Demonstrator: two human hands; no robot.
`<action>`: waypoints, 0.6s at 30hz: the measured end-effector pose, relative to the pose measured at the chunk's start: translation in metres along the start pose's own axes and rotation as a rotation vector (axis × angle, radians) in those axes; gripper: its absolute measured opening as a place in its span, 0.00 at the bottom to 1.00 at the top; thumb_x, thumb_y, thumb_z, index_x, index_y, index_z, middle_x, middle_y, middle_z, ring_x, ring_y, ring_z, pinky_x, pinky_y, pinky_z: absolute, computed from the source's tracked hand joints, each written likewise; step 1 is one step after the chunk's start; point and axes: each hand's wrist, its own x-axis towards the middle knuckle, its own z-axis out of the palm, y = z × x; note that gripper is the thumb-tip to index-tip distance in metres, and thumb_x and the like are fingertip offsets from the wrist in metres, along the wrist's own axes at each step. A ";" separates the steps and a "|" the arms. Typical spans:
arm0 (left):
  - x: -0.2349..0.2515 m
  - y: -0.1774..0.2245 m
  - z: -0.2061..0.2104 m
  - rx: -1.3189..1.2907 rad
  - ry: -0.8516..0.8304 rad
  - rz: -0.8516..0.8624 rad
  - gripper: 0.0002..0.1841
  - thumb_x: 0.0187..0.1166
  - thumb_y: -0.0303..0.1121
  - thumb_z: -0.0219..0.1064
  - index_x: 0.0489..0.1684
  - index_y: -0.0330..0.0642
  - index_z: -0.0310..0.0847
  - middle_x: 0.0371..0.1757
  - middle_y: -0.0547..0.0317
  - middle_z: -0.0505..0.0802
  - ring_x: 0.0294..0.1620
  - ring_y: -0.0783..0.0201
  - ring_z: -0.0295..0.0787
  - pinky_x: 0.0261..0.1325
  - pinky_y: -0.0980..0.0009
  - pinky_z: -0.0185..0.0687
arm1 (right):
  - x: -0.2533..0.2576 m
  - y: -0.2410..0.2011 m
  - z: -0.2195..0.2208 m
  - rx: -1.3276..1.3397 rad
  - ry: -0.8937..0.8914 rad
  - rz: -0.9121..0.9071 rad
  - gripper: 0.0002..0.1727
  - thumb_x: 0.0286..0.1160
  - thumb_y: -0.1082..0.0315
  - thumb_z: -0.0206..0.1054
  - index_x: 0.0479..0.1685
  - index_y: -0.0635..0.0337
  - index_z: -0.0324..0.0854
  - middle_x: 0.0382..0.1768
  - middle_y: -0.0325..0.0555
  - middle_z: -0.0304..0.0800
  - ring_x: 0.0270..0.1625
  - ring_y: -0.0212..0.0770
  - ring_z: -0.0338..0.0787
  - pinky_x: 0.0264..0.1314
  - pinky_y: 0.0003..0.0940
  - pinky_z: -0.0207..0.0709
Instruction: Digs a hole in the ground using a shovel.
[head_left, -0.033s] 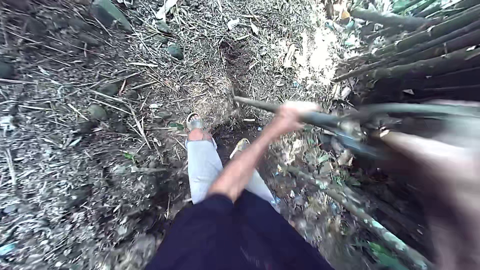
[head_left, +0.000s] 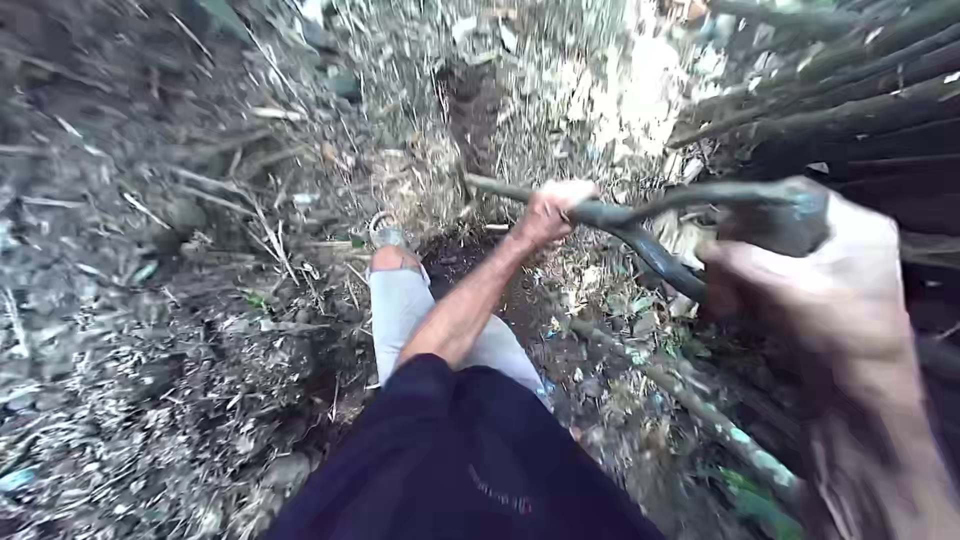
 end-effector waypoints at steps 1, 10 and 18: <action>-0.007 -0.021 -0.016 0.020 -0.007 -0.121 0.23 0.55 0.27 0.83 0.54 0.36 0.91 0.54 0.45 0.95 0.59 0.50 0.92 0.68 0.51 0.83 | 0.018 -0.017 0.022 -0.038 -0.010 -0.037 0.21 0.59 0.60 0.73 0.55 0.48 0.81 0.24 0.36 0.85 0.14 0.34 0.82 0.13 0.36 0.81; -0.082 0.011 -0.167 -0.010 0.170 -0.827 0.13 0.81 0.27 0.69 0.59 0.31 0.85 0.56 0.47 0.94 0.57 0.63 0.91 0.67 0.65 0.85 | -0.007 -0.129 0.227 0.183 -0.405 -0.183 0.27 0.61 0.65 0.77 0.60 0.62 0.72 0.26 0.40 0.86 0.29 0.37 0.89 0.32 0.41 0.87; -0.242 -0.090 -0.229 -0.269 0.919 -0.769 0.19 0.74 0.30 0.75 0.61 0.33 0.82 0.59 0.47 0.92 0.60 0.55 0.89 0.63 0.57 0.87 | -0.011 -0.184 0.461 0.165 -1.033 -0.130 0.40 0.71 0.67 0.72 0.85 0.65 0.59 0.45 0.61 0.93 0.50 0.59 0.95 0.52 0.60 0.87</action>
